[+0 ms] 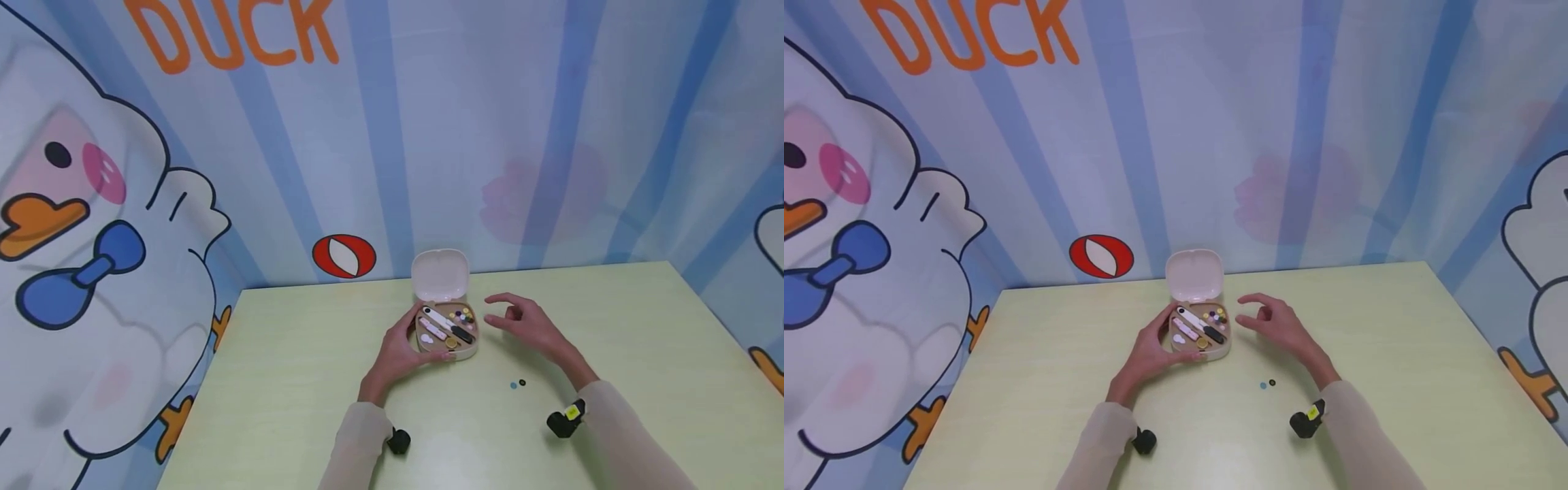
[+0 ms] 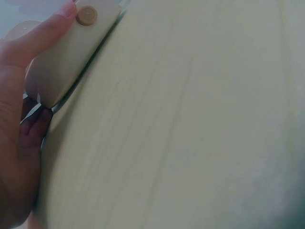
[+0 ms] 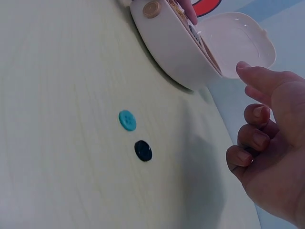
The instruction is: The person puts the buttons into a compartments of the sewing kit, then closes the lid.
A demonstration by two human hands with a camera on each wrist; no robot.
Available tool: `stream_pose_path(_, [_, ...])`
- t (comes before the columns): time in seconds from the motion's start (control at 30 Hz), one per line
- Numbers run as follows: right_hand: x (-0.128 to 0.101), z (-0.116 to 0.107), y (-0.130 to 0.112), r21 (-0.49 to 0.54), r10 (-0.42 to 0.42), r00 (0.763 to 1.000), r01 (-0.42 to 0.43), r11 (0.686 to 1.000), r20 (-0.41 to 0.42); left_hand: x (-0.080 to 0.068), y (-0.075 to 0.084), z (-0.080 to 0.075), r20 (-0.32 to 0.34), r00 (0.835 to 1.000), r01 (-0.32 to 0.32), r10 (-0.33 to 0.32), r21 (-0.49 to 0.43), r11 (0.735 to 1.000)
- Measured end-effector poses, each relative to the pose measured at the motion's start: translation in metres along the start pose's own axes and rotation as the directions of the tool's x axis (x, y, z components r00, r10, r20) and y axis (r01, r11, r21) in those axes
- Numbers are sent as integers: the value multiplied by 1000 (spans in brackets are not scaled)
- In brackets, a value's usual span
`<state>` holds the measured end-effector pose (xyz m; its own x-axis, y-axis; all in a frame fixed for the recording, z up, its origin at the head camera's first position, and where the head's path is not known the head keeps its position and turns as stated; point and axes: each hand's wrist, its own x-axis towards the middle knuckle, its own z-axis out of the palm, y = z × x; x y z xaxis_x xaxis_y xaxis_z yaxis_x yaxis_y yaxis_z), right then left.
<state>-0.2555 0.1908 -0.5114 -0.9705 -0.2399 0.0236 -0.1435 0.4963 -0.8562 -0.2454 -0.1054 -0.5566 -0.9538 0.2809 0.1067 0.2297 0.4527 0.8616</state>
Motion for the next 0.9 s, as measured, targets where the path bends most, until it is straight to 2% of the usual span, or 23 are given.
stream_pose_path(0.4, [-37,-19,8,-54,-61,996,65,996,71,-2,3,-1,-2,1000,6,-6,-1,1000])
stream_pose_path(0.73, [-66,-21,27,-121,-135,977,156,980,162,-1,1,0,-4,1000,24,-24,24,999])
stream_pose_path(0.9, [-78,-21,32,-120,-156,968,182,976,195,0,1,0,-2,1000,21,-21,33,999])
